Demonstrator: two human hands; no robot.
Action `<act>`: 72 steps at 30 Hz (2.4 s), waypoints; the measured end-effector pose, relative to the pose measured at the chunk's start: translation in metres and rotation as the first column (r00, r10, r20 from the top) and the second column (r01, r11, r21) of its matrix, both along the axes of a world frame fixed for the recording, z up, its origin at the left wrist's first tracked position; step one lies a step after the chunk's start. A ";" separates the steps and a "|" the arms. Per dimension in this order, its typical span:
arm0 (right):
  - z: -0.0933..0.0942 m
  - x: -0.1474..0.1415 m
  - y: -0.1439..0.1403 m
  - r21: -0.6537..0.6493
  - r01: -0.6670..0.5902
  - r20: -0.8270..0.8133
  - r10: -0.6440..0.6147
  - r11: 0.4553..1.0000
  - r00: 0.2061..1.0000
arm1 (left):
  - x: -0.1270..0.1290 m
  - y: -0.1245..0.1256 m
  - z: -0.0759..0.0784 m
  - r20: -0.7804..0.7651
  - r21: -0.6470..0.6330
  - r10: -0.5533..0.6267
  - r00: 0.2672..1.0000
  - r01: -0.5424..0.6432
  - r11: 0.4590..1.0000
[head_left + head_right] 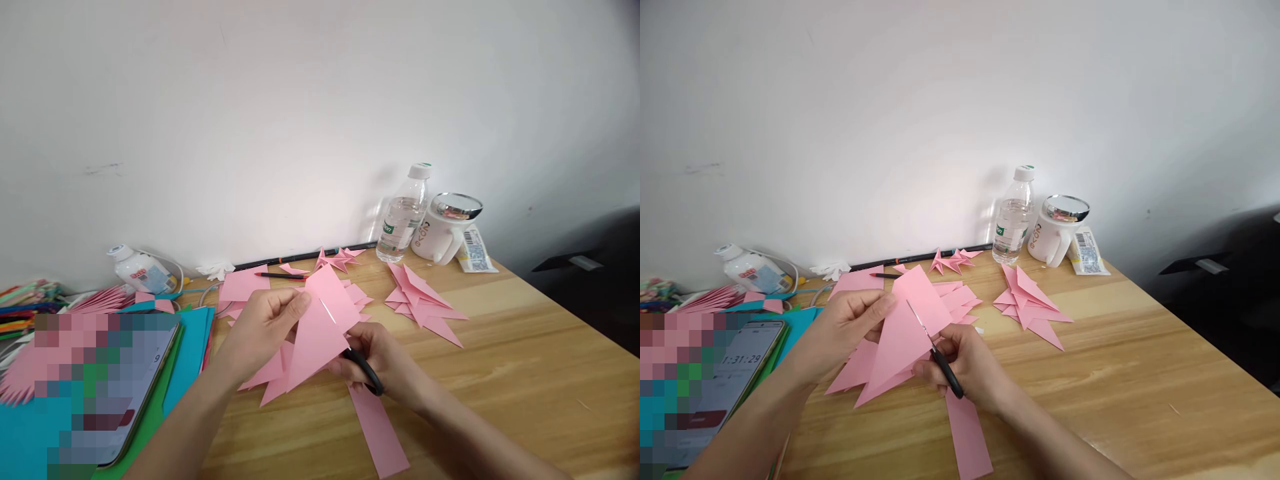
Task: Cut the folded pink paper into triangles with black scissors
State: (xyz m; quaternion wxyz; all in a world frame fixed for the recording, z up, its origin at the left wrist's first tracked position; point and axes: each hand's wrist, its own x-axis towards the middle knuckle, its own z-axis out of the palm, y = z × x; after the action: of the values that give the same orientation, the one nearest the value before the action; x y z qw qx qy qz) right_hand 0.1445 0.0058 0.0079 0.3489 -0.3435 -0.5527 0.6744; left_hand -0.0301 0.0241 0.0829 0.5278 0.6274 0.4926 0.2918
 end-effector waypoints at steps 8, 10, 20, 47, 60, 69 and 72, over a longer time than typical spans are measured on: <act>0.005 -0.003 -0.001 0.015 -0.048 -0.138 0.049 0.999 0.989 | 0.005 -0.001 -0.008 -0.096 0.050 0.027 0.995 -0.023 0.998; 0.006 -0.004 -0.001 0.027 -0.023 -0.162 0.027 0.999 0.986 | 0.007 0.000 -0.010 -0.108 0.044 0.011 0.994 -0.007 0.999; 0.009 -0.003 -0.001 0.048 0.058 -0.060 -0.055 0.997 0.997 | 0.007 -0.001 -0.012 -0.172 0.131 0.041 0.984 -0.018 0.991; 0.010 -0.004 -0.002 0.068 0.053 -0.010 -0.053 0.996 0.999 | 0.010 -0.002 -0.006 -0.201 0.224 0.080 0.976 -0.034 0.974; 0.009 -0.003 -0.001 0.139 0.051 0.007 -0.053 0.989 0.999 | 0.009 -0.002 -0.007 -0.172 0.192 0.067 0.983 -0.034 0.981; 0.007 -0.003 -0.001 0.161 0.056 0.064 -0.067 0.985 0.996 | 0.008 -0.002 -0.009 -0.156 0.156 0.054 0.986 -0.029 0.987; 0.007 -0.003 -0.001 0.146 0.060 0.066 -0.071 0.987 0.995 | 0.007 -0.003 -0.010 -0.148 0.147 0.050 0.988 -0.028 0.989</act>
State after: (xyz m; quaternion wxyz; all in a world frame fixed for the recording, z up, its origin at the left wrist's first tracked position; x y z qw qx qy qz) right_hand 0.1415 0.0047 0.0151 0.3749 -0.3591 -0.6005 0.6082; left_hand -0.0230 0.0212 0.0730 0.4360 0.6747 0.5210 0.2885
